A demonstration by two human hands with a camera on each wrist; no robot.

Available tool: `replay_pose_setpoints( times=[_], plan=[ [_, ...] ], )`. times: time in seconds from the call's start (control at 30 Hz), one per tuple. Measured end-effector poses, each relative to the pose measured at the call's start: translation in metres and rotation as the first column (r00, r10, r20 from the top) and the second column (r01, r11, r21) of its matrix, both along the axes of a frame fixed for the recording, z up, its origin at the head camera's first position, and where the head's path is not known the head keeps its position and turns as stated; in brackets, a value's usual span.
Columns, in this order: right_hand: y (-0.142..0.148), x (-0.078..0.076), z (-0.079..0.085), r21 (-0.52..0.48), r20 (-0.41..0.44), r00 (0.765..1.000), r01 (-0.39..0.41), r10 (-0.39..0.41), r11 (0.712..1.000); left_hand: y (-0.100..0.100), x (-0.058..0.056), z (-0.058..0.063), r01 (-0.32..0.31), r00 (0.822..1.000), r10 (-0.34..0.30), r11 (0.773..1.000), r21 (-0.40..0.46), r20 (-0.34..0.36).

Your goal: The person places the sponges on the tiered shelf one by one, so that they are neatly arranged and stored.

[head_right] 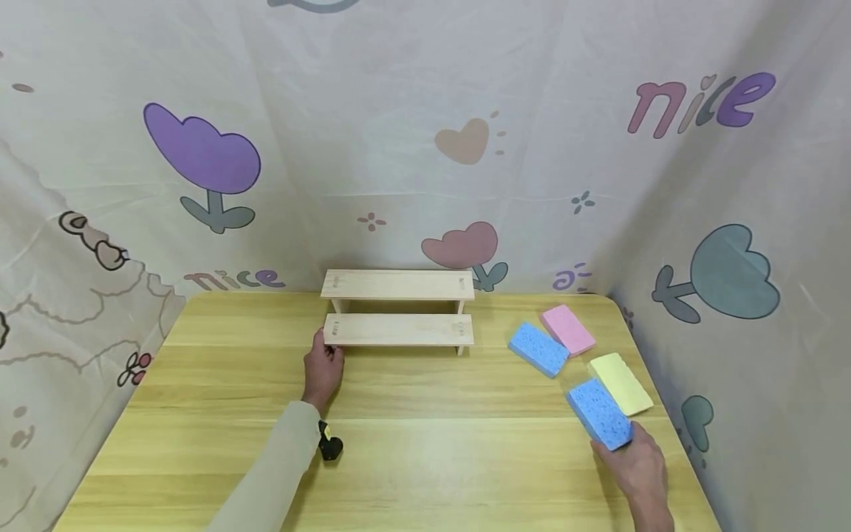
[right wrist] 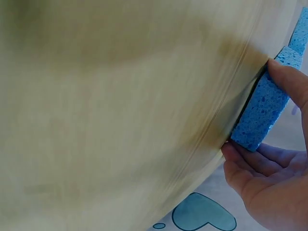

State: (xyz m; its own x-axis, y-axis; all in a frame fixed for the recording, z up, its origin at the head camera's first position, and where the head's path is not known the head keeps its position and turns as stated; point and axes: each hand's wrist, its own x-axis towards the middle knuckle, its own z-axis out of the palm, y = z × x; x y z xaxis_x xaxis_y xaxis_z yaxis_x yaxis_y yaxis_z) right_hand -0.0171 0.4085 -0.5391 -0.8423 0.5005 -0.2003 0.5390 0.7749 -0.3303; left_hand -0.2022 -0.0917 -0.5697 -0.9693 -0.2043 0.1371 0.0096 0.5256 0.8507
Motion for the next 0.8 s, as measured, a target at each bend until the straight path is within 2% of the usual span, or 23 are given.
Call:
replay_pose_setpoints(
  times=[0.33, 0.47, 0.67, 0.8],
  plan=[
    [-0.002, 0.004, 0.005, -0.016, 0.066, 0.998, 0.000, 0.001, 1.000, 0.001, -0.001, 0.000, -0.019, 1.000, 0.019, 1.000, 0.000, 0.014],
    [-0.005, 0.007, 0.012, -0.050, 0.061, 0.998, -0.009, 0.012, 0.999, 0.002, 0.000, 0.002, -0.022, 1.000, 0.022, 1.000, 0.005, 0.008],
    [-0.011, 0.009, 0.025, -0.068, 0.018, 0.996, -0.081, 0.083, 0.994, 0.003, 0.001, 0.003, -0.031, 0.999, 0.030, 0.999, -0.015, -0.027],
    [-0.019, 0.006, 0.034, -0.057, -0.008, 0.988, -0.157, 0.157, 0.986, 0.003, 0.001, 0.004, -0.033, 0.999, 0.033, 0.999, 0.009, 0.004]
  ],
)
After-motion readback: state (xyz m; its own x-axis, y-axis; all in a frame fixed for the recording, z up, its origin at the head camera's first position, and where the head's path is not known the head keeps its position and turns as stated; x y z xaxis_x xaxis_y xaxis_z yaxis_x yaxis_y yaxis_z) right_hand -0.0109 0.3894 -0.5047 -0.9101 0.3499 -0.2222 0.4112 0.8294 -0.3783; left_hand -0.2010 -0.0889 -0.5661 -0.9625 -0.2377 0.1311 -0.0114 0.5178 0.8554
